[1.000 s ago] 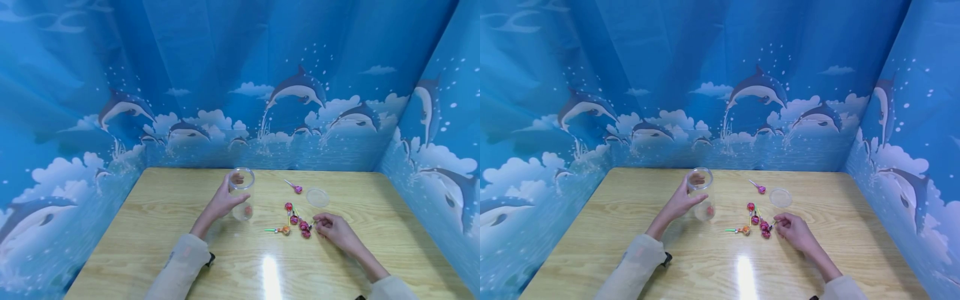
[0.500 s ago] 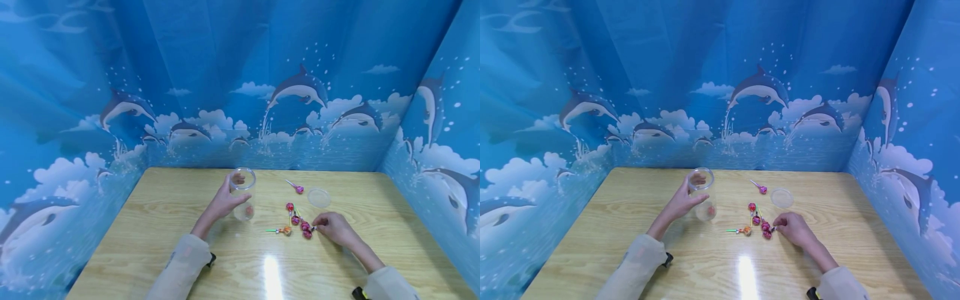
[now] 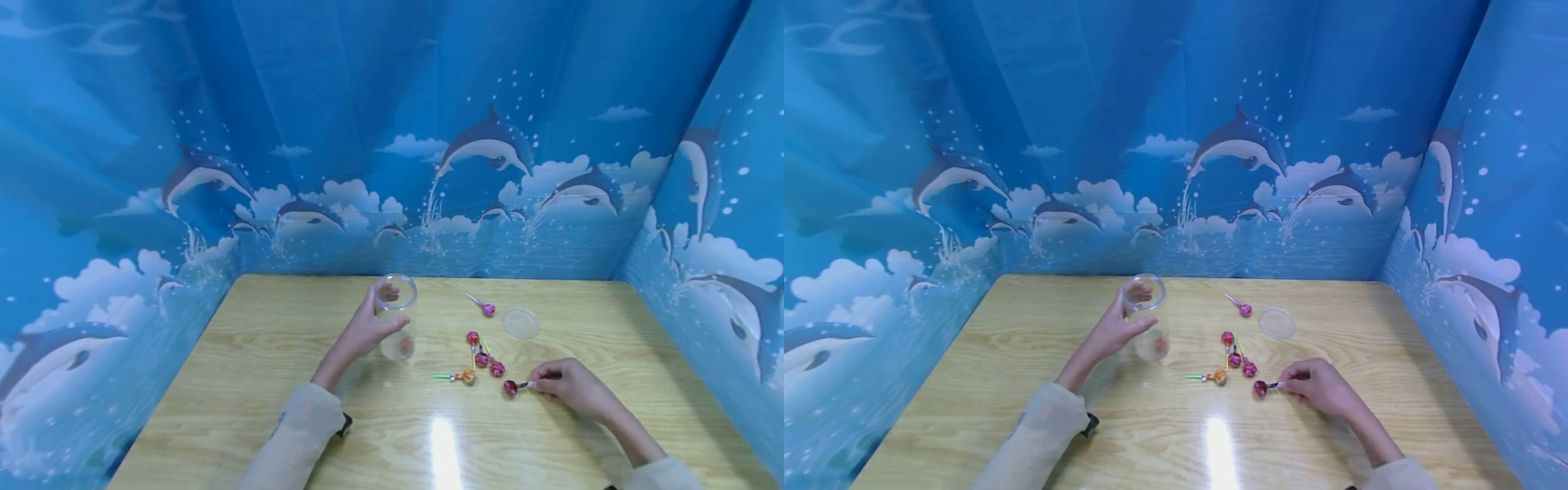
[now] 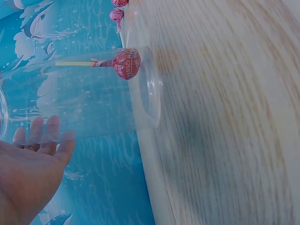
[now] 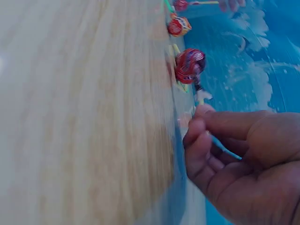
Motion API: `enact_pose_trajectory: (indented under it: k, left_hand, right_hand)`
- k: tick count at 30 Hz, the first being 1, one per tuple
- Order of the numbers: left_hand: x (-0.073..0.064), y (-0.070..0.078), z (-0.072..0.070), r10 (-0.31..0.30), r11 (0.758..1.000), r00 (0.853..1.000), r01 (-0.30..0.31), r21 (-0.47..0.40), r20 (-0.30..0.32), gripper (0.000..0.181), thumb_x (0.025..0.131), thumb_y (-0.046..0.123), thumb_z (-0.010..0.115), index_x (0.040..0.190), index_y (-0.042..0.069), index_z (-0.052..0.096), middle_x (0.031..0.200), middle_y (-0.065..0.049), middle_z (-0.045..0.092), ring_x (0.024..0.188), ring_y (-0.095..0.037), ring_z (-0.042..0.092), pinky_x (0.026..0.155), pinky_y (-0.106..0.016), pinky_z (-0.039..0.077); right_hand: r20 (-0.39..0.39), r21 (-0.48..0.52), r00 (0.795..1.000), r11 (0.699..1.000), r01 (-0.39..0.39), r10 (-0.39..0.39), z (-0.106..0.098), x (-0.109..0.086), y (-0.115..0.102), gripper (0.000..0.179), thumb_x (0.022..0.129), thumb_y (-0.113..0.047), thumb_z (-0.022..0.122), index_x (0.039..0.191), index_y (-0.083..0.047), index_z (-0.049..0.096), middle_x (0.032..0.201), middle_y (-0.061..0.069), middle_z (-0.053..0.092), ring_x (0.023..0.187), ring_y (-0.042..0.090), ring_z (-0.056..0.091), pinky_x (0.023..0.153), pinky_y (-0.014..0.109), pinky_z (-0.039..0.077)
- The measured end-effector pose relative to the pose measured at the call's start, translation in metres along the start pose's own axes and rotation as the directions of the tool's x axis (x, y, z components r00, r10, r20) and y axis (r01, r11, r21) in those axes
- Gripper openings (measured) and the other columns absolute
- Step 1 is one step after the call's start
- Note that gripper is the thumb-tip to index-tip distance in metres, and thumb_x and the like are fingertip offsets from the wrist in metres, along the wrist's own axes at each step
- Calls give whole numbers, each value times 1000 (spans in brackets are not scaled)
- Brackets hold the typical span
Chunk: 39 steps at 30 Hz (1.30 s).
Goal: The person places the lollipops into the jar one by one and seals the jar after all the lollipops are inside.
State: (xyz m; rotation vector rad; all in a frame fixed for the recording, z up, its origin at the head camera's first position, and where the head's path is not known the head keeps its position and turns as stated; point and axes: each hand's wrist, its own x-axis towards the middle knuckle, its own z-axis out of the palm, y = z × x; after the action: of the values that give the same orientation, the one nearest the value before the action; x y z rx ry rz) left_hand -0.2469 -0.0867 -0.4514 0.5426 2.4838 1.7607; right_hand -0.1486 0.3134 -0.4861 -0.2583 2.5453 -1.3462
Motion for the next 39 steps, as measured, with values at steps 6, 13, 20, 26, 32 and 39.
enact_pose_trajectory:
  k: [6,13,20,26,32,39]
  left_hand:
    - [0,0,0,-6,1000,1000,6,2,-2,84,90,22,82,155,10,31,149,-13,50,138,-30,48,119,-57,34]
    - [-1,0,0,-21,1000,1000,21,-5,1,82,90,22,82,154,12,32,150,-13,50,139,-31,47,119,-58,34]
    - [-1,2,0,-13,1000,1000,13,2,3,83,90,21,82,155,11,31,150,-13,49,139,-31,47,119,-57,34]
    - [0,1,0,1,1000,1000,-1,-4,6,84,90,19,82,155,7,31,149,-14,50,138,-31,48,119,-55,35]
    - [0,0,1,-1,1000,1000,1,-6,0,83,89,20,82,154,9,32,149,-14,50,138,-31,48,119,-55,35]
    - [0,-1,0,33,999,999,-33,-23,4,81,89,18,82,152,8,33,148,-16,51,137,-32,49,118,-55,36]
  right_hand:
    - [15,299,994,948,-109,110,-13,-12,-3,28,101,-9,65,116,15,67,85,10,69,74,12,64,65,26,58]
    - [-36,593,999,805,-11,40,-23,-13,-26,17,104,-5,59,112,2,73,91,6,72,81,8,67,72,22,60]
    - [-99,730,995,678,86,-20,-22,-2,-65,18,106,-5,57,111,-6,74,95,5,71,83,10,66,72,22,59]
    - [-118,755,993,647,104,-21,-14,14,-96,14,104,-8,61,111,-4,72,97,6,70,83,11,65,72,22,58]
    - [-116,772,992,624,118,-44,-3,31,-118,16,104,-9,63,116,-2,70,100,7,70,83,11,64,72,21,58]
    - [-107,802,991,583,131,-75,9,49,-137,16,104,-8,62,116,0,70,100,9,71,83,12,65,71,20,58]
